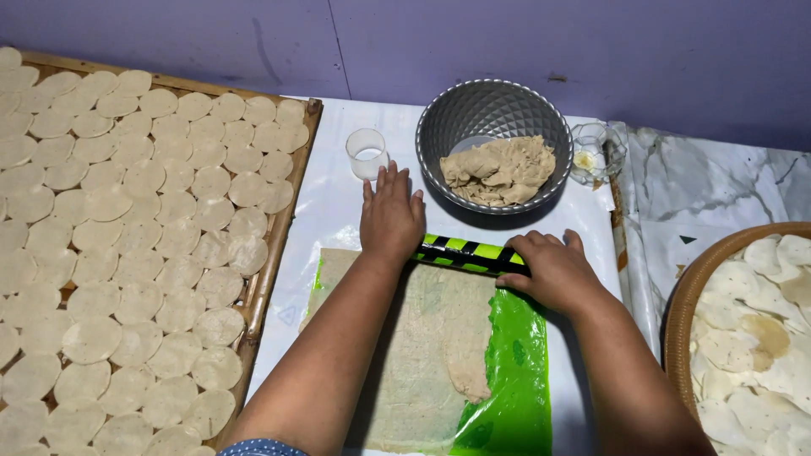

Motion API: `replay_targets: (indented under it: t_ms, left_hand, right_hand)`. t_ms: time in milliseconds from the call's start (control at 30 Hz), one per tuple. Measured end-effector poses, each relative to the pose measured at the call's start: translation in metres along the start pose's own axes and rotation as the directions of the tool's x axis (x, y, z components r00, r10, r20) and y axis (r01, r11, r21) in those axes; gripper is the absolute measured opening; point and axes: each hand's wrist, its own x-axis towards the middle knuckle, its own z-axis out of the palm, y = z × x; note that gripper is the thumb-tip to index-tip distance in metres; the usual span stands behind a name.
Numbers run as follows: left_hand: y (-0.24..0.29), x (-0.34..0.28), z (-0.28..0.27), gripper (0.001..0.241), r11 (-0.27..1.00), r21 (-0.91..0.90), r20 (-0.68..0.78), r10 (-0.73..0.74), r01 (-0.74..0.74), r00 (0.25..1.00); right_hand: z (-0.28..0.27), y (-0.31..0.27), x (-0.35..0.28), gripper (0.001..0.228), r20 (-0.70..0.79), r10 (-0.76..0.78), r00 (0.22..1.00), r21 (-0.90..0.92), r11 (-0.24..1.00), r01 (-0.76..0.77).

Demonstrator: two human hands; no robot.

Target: Rolling out dough on a plastic sheet and cutting circular pieces using a mold.

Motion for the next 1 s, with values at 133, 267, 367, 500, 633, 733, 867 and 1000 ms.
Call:
replay_targets:
  t_ms: [133,267,367,500,633,733,867,1000]
  left_hand:
    - [0.008,-0.030,-0.020,0.050,0.992,0.021,-0.142,0.127,-0.125,0.982]
    - [0.011,-0.087,-0.030,0.051,0.965,0.116,-0.133,0.250,-0.235,0.959]
    - [0.011,-0.118,-0.024,0.055,0.960,0.146,-0.079,0.252,-0.239,0.965]
    - [0.012,-0.109,0.011,0.069,0.956,0.224,-0.145,0.223,-0.188,0.964]
    - [0.039,-0.112,-0.011,0.068,0.983,0.121,0.130,0.121,-0.137,0.984]
    - [0.036,-0.120,-0.013,0.071,0.971,0.213,0.250,0.054,-0.109,0.967]
    - [0.030,-0.151,-0.016,0.067,0.962,0.229,0.290,0.081,-0.151,0.954]
    - [0.012,-0.193,-0.013,0.061,0.954,0.205,0.167,0.185,-0.217,0.969]
  right_hand:
    - [0.012,-0.005,-0.034,0.053,-0.237,-0.068,0.969,-0.186,0.982,0.024]
    - [0.033,-0.015,-0.090,0.053,-0.263,-0.054,0.963,-0.204,0.979,-0.001]
    - [0.065,-0.018,-0.114,0.054,-0.180,-0.041,0.983,-0.174,0.985,0.009]
    - [0.065,-0.029,-0.116,0.074,-0.093,0.055,0.994,-0.045,0.997,-0.060]
    - [0.048,-0.032,-0.093,0.066,-0.152,0.197,0.968,0.009,0.980,-0.198]
    - [0.051,-0.048,-0.096,0.063,-0.081,0.260,0.962,0.062,0.965,-0.256]
    - [0.059,-0.068,-0.126,0.058,-0.125,0.265,0.956,0.059,0.964,-0.259]
    - [0.084,-0.079,-0.150,0.060,-0.198,0.219,0.955,-0.041,0.972,-0.231]
